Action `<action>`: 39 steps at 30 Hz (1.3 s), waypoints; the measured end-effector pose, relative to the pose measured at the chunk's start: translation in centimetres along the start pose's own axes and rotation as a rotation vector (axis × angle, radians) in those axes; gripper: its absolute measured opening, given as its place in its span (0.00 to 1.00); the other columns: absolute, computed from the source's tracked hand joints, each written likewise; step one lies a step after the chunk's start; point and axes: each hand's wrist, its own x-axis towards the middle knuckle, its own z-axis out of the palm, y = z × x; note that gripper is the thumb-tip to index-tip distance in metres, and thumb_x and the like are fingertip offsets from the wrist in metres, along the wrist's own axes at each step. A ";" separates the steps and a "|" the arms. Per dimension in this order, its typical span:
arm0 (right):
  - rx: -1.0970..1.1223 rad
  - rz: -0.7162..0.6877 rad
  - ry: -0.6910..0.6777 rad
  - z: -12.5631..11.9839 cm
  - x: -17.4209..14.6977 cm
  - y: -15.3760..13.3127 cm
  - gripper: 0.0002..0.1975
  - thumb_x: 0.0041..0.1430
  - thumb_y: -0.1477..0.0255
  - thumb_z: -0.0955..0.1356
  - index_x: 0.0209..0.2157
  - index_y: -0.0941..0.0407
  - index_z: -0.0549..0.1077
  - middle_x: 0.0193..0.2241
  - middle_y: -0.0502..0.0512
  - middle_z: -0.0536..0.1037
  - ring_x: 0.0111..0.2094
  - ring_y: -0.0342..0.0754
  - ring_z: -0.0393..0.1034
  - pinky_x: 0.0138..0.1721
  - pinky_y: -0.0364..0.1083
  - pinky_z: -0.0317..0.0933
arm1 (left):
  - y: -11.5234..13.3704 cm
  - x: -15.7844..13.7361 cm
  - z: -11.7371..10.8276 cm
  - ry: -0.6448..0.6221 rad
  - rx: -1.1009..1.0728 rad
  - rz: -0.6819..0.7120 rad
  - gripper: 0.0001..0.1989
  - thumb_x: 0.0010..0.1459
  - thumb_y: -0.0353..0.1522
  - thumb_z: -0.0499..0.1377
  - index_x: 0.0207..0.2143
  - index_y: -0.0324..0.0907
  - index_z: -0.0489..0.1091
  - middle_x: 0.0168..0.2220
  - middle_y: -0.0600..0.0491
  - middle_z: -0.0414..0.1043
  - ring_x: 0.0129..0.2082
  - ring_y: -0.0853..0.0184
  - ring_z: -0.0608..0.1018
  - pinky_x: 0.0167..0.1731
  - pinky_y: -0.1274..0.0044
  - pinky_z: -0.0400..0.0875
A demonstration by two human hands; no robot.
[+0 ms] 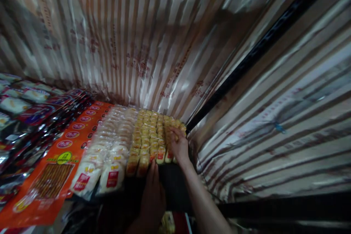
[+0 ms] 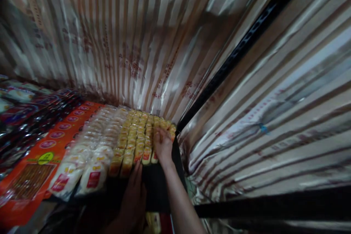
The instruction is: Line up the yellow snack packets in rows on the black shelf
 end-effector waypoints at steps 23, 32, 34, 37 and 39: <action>-0.215 -0.150 -0.346 -0.6 -1.2 -0.9 0.18 0.53 0.80 0.60 0.41 0.55 0.75 0.37 0.56 0.77 0.46 0.49 0.64 0.48 0.47 0.61 | 1.9 3.1 1.0 -0.126 -0.161 -0.132 0.26 0.60 0.33 0.42 0.58 0.29 0.56 0.62 0.41 0.53 0.62 0.62 0.56 0.61 0.67 0.51; -0.186 -0.094 -0.328 0.7 0.1 0.0 0.18 0.54 0.81 0.59 0.41 0.55 0.75 0.38 0.56 0.77 0.44 0.48 0.67 0.47 0.47 0.62 | 1.7 3.6 0.7 -0.128 -0.173 -0.119 0.26 0.59 0.33 0.44 0.59 0.32 0.56 0.62 0.43 0.52 0.62 0.62 0.56 0.61 0.67 0.52; -0.216 -0.092 -0.298 0.7 1.0 0.3 0.19 0.54 0.82 0.59 0.42 0.56 0.75 0.38 0.57 0.77 0.45 0.49 0.66 0.48 0.48 0.61 | 1.6 3.5 0.8 -0.133 -0.162 -0.114 0.26 0.59 0.32 0.44 0.59 0.32 0.55 0.62 0.43 0.52 0.62 0.63 0.55 0.61 0.67 0.52; -0.326 -0.096 -0.357 1.3 2.3 0.3 0.18 0.52 0.83 0.61 0.40 0.55 0.75 0.37 0.57 0.78 0.46 0.49 0.66 0.48 0.46 0.61 | 1.8 3.5 0.7 -0.165 -0.143 -0.122 0.27 0.59 0.32 0.43 0.60 0.30 0.53 0.63 0.42 0.50 0.63 0.62 0.54 0.61 0.66 0.50; -0.383 -0.098 -0.417 2.0 2.8 0.1 0.17 0.51 0.82 0.62 0.38 0.55 0.76 0.35 0.57 0.78 0.44 0.49 0.67 0.47 0.45 0.61 | 1.9 3.6 0.5 -0.179 -0.143 -0.129 0.27 0.60 0.33 0.42 0.60 0.29 0.53 0.63 0.42 0.49 0.63 0.62 0.54 0.61 0.67 0.50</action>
